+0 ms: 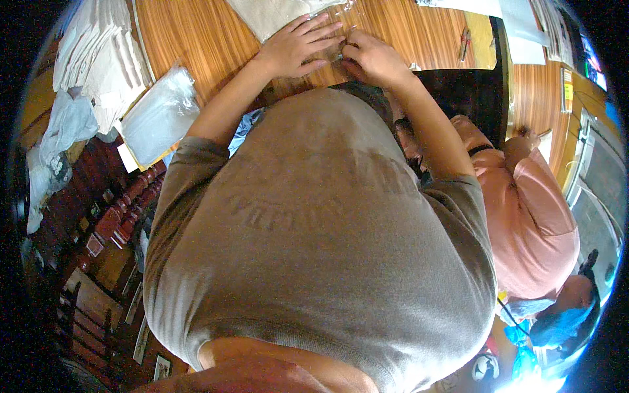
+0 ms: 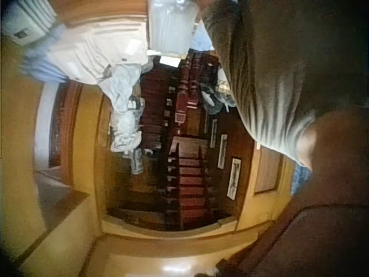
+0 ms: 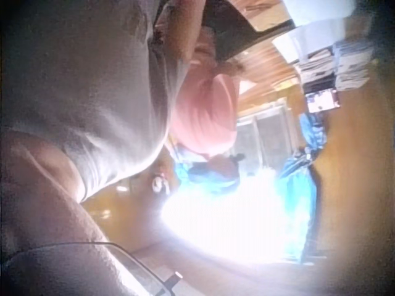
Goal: The person places folded shirts into clear plastic bags, seals the bags by hand, and stacks the packaged shirts on a table.
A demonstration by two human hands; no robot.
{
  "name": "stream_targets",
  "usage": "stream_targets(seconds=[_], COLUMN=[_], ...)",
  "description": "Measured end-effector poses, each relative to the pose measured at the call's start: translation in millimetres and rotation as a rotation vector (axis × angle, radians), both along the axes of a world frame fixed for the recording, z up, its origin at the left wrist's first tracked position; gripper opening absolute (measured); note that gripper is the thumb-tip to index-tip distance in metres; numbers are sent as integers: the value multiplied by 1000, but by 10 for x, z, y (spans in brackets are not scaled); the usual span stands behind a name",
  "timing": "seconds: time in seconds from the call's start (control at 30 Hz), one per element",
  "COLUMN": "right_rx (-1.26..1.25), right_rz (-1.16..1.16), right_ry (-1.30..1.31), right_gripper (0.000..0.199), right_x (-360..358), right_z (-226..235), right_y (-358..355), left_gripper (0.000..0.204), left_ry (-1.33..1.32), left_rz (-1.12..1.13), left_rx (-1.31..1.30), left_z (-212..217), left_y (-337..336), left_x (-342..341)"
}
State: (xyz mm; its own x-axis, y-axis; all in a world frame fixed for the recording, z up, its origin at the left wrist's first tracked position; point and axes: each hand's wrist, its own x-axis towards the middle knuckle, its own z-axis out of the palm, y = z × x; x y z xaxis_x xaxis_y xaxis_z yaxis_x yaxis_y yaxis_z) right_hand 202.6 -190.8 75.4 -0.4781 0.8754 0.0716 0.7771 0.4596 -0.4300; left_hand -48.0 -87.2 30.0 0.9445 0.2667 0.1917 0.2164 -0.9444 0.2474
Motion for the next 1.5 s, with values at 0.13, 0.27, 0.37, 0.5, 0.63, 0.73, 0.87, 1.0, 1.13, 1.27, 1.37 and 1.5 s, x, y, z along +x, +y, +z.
stream_targets(seconds=[0.13, 0.27, 0.37, 0.5, 0.63, 0.73, 0.87, 1.0, 1.13, 1.27, 1.37, 1.5], right_rx=[-186, -167, 37, 58, -46, -40, -41, -32, 116, 155, 109, 35], right_rz=[-161, -199, -191, -242, -204, -173, -165, -178, -65, 42, 18, -72], right_ry=[-29, -186, -159, -140, -59, -34, -14, -99, -171, -256, -166, -54], right_gripper=[30, 31, 31, 25, 20, 16, 13, 15, 20, 24, 24, 22], right_x=[-24, -162, -160, -122, -99, -24, -8, -71, -41, -45, 6, -64], right_z=[4, 154, 32, 2, 82, -13, -70, -60, -139, -23, -58, -24], right_y=[-45, -88, -83, -65, -59, -73, -56, -98, -146, -159, -149, -125], left_gripper=[62, 64, 62, 57, 53, 51, 46, 47, 49, 52, 55, 58], left_ry=[-39, -73, -58, -51, -23, 178, 299, 32, -2, 15, 18, 12], left_rz=[-29, -17, -7, 25, 15, -1, -95, -205, -208, -206, -195, -182], left_rx=[-3, -7, 43, 94, 110, 68, 78, 42, 14, 48, 42, 29], left_z=[9, 39, 97, 96, 112, 366, 494, 167, 106, 60, 68, 69], left_y=[21, -1, -7, -37, -38, -56, 106, 277, 281, 285, 270, 260], left_x=[-10, -19, -17, -25, -34, 61, 254, 202, 189, 186, 188, 160])
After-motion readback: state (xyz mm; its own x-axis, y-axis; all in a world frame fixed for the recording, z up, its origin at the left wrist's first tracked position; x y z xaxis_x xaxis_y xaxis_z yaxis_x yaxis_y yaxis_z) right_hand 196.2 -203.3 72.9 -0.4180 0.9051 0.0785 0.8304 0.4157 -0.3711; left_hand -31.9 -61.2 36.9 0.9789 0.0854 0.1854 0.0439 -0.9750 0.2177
